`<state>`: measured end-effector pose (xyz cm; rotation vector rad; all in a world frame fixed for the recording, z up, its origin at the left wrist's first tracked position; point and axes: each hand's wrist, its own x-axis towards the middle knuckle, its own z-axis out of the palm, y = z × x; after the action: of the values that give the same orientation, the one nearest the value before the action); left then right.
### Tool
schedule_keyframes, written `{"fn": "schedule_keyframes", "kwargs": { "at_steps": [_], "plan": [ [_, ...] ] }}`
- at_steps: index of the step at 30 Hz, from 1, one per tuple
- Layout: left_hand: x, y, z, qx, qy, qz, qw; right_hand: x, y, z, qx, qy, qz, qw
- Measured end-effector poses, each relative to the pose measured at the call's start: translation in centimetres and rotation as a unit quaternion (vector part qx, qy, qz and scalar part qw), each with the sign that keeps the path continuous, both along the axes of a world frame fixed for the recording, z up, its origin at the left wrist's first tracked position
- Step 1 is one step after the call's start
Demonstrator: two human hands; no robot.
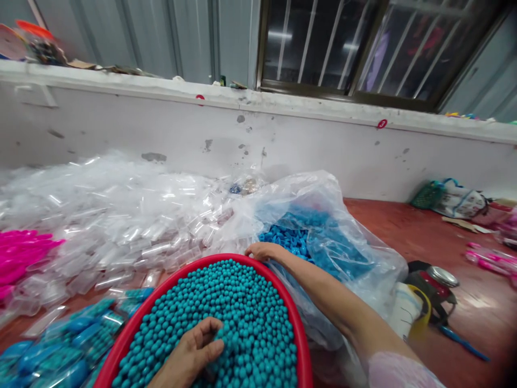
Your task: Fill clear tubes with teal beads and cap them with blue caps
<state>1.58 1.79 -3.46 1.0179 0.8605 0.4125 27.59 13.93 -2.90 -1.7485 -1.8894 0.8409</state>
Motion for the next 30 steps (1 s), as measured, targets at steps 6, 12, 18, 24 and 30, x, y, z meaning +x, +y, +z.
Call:
{"fn": "schedule_keyframes", "kwargs": {
  "at_steps": [6,12,18,24,30],
  "plan": [
    [-0.1,0.1,-0.5,0.01,-0.008,-0.013,1.0,2.5,-1.7,0.8,0.023,0.118,-0.056,0.991],
    [0.0,0.2,-0.7,0.02,-0.008,-0.014,1.0,6.8,-5.5,3.6,0.093,0.153,-0.141,0.974],
    [0.0,-0.1,-0.2,0.011,0.004,-0.004,1.0,6.3,-8.3,3.2,0.113,0.066,-0.165,0.978],
    [0.0,-0.1,0.5,0.016,0.014,0.026,0.999,0.0,-9.8,0.1,0.072,0.033,-0.085,0.993],
    [0.1,-0.3,1.0,0.044,0.047,0.032,0.997,2.4,-9.3,2.2,0.101,-0.015,-0.096,0.99]
  ]
}}
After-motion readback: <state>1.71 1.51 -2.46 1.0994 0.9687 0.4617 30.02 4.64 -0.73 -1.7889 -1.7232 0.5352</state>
